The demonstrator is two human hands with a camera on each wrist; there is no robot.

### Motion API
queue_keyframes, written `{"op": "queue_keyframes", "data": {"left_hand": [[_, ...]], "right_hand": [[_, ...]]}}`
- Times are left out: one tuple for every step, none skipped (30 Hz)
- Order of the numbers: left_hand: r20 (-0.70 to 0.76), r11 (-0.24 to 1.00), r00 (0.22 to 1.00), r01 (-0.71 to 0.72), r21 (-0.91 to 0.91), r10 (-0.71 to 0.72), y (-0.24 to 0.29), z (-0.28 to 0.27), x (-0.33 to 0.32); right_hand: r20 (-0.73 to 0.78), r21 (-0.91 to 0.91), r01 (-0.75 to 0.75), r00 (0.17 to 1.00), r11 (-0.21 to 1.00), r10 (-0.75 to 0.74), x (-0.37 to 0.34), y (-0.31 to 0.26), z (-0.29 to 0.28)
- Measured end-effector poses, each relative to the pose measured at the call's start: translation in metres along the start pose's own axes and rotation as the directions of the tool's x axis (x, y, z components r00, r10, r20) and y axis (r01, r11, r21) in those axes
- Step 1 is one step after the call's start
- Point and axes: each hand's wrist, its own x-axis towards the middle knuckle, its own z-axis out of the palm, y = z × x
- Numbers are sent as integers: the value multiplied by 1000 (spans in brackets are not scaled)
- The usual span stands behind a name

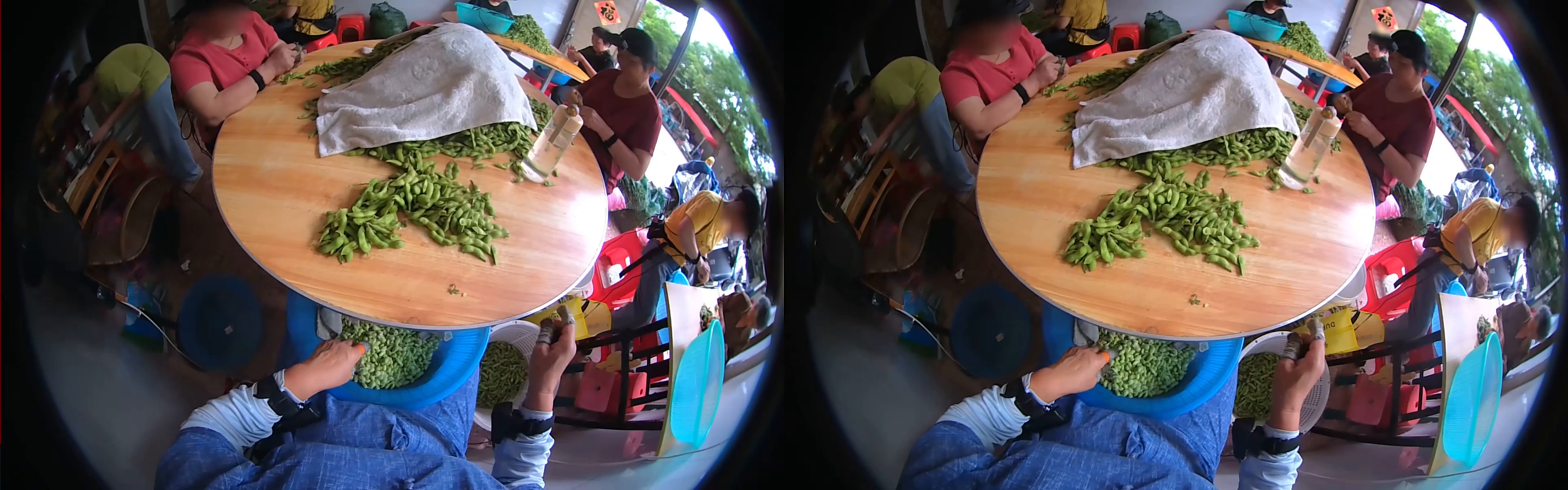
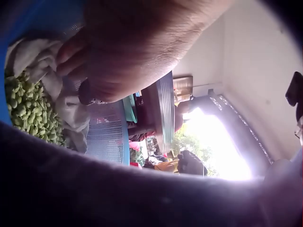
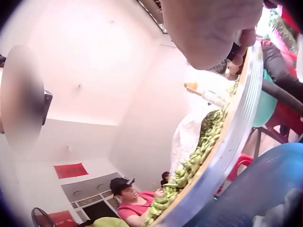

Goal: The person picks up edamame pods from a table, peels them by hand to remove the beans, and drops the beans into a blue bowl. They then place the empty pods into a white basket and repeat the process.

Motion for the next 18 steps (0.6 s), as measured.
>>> {"op": "queue_keyframes", "data": {"left_hand": [[58,999,998,6,-38,-4,6,-12,2],[116,997,993,14,-73,-6,13,-25,4],[-27,989,997,-81,-121,78,25,-41,6],[-104,968,988,-138,-211,119,31,-52,10],[-182,935,972,-199,-293,150,36,-62,15],[-261,893,950,-264,-365,174,40,-72,23],[-443,849,873,-382,-365,203,45,-83,34],[-455,842,881,-338,-419,127,47,-91,43],[-463,829,885,-297,-474,52,48,-99,51],[-466,808,884,-258,-529,-23,49,-107,58],[-487,836,873,-244,-491,-32,45,-112,66],[-509,861,860,-228,-455,-41,41,-115,75],[-558,884,830,-272,-381,15,37,-117,85],[-536,923,842,-249,-294,57,35,-121,93],[-548,939,831,-261,-225,100,35,-121,103],[-556,950,819,-269,-158,139,35,-119,114],[-542,959,814,-280,-53,207,34,-115,124],[-522,955,807,-292,55,277,32,-112,137]], "right_hand": [[-2,46,58,998,997,-58,3,-11,9],[-7,94,115,993,989,-114,4,-24,18],[67,94,225,971,970,-231,3,-40,29],[140,104,330,929,938,-343,-2,-56,41],[241,210,342,890,916,-387,-9,-70,55],[330,318,339,836,886,-438,-16,-84,69],[376,388,370,772,844,-512,-22,-102,82],[414,457,393,700,798,-582,-23,-113,90],[413,451,426,680,784,-606,-19,-112,94],[413,443,458,659,771,-629,-16,-109,101],[416,434,489,636,757,-650,-12,-104,109],[386,374,485,694,791,-608,-3,-91,110],[368,329,451,748,829,-553,9,-69,108],[368,170,470,785,866,-498,25,-45,102],[298,77,443,844,893,-445,41,-26,89],[174,66,376,908,924,-382,54,-10,75],[103,24,312,944,950,-313,65,7,61],[69,75,193,978,978,-198,68,12,42]]}}
